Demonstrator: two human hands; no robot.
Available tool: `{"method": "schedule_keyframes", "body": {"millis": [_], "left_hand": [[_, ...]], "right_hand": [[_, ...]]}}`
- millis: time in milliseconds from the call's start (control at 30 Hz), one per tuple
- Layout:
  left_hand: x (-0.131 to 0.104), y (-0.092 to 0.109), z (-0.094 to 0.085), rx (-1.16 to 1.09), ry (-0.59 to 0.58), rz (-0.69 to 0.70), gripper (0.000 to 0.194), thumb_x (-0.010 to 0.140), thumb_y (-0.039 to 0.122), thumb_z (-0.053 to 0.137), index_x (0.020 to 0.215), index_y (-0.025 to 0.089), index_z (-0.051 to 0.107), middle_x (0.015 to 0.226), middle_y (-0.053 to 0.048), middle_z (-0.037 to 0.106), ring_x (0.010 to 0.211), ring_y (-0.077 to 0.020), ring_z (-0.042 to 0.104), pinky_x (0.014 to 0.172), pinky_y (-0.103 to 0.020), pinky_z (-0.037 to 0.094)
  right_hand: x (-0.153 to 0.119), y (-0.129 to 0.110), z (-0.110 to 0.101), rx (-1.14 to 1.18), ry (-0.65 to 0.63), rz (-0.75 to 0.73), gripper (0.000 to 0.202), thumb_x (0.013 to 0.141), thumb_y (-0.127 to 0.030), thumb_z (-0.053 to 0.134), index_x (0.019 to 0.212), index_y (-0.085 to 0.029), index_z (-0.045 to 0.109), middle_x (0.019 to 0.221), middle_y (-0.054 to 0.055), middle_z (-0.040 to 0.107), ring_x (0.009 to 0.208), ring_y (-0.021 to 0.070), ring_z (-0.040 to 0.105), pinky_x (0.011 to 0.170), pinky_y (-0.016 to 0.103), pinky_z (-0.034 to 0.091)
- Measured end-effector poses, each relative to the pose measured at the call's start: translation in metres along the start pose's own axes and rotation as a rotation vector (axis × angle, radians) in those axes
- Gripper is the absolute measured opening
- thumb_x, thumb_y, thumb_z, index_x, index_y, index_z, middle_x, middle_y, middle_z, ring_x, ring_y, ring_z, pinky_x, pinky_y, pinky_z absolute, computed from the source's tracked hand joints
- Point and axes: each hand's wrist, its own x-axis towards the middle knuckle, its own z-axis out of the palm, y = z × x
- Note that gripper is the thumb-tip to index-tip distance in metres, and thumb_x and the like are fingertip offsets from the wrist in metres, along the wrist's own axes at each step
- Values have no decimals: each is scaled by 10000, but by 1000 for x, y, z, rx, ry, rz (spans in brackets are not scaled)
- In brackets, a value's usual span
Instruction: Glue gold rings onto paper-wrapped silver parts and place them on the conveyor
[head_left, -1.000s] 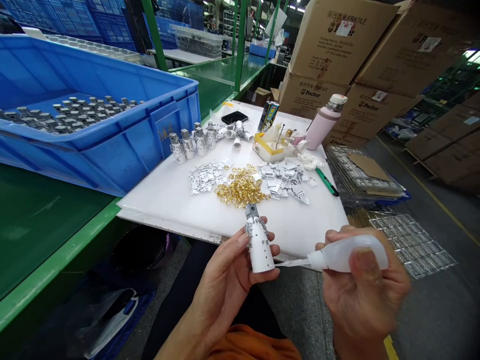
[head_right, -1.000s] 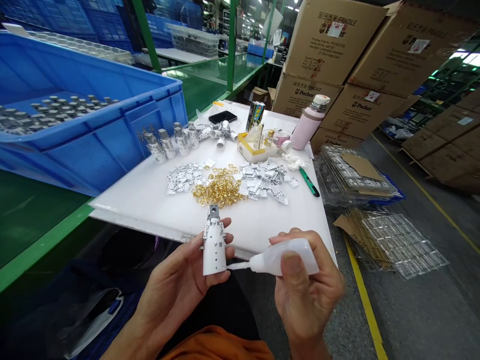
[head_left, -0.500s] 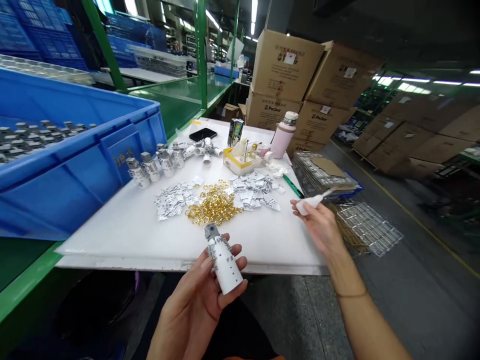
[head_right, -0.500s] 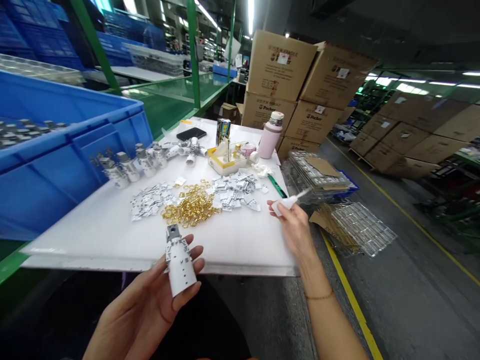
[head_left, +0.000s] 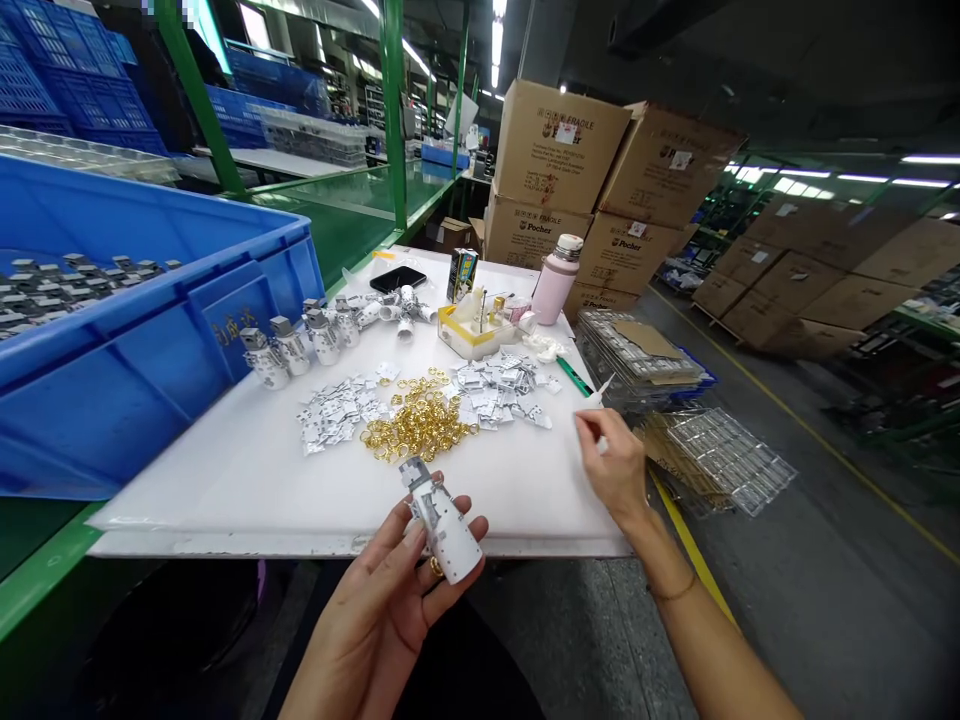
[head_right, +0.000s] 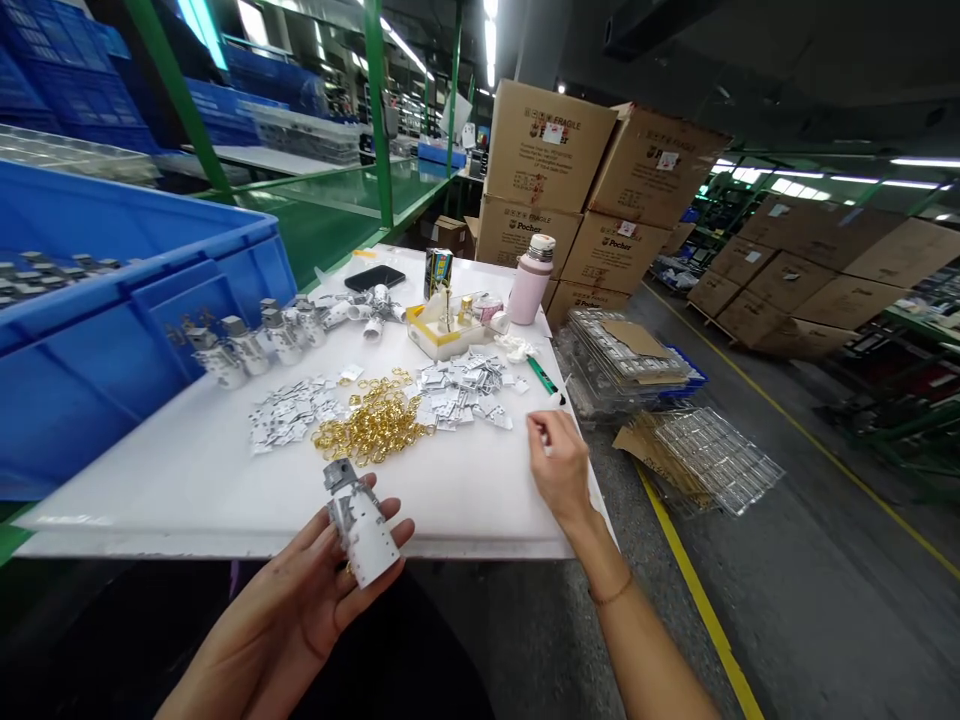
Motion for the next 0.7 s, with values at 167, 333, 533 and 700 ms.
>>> {"method": "schedule_keyframes", "body": {"millis": [167, 333, 533, 700], "left_hand": [[-6, 2, -1, -21, -32, -22, 567, 855, 101, 583, 1387, 152, 393, 1265, -175, 651, 1105, -332, 641, 856, -373, 589], [-12, 5, -5, 79, 26, 34, 427, 870, 79, 561, 1271, 142, 429, 1272, -206, 635, 1067, -344, 659, 734, -341, 623], [-11, 4, -14, 99, -56, 20, 273, 899, 158, 558, 1159, 163, 471, 1282, -177, 633, 1055, -329, 668, 670, -294, 628], [-9, 3, -17, 119, -81, 4, 283, 895, 213, 582, 1166, 169, 515, 1284, -147, 639, 1004, -291, 696, 647, -269, 630]], "right_hand": [[19, -11, 18, -7, -338, -179, 256, 842, -60, 470, 1017, -171, 620, 963, 102, 612, 941, 243, 552, 818, 353, 447], [36, -1, 13, 36, -533, -199, 215, 792, -71, 557, 943, -197, 643, 875, 63, 562, 722, 190, 542, 702, 320, 458], [36, 1, -11, 218, -629, -52, 179, 842, -296, 621, 720, -193, 540, 611, -11, 514, 510, 142, 537, 509, 273, 478], [14, -40, -27, 478, -637, 58, 179, 927, -373, 543, 907, -196, 523, 767, 31, 653, 710, 186, 699, 649, 320, 598]]}}
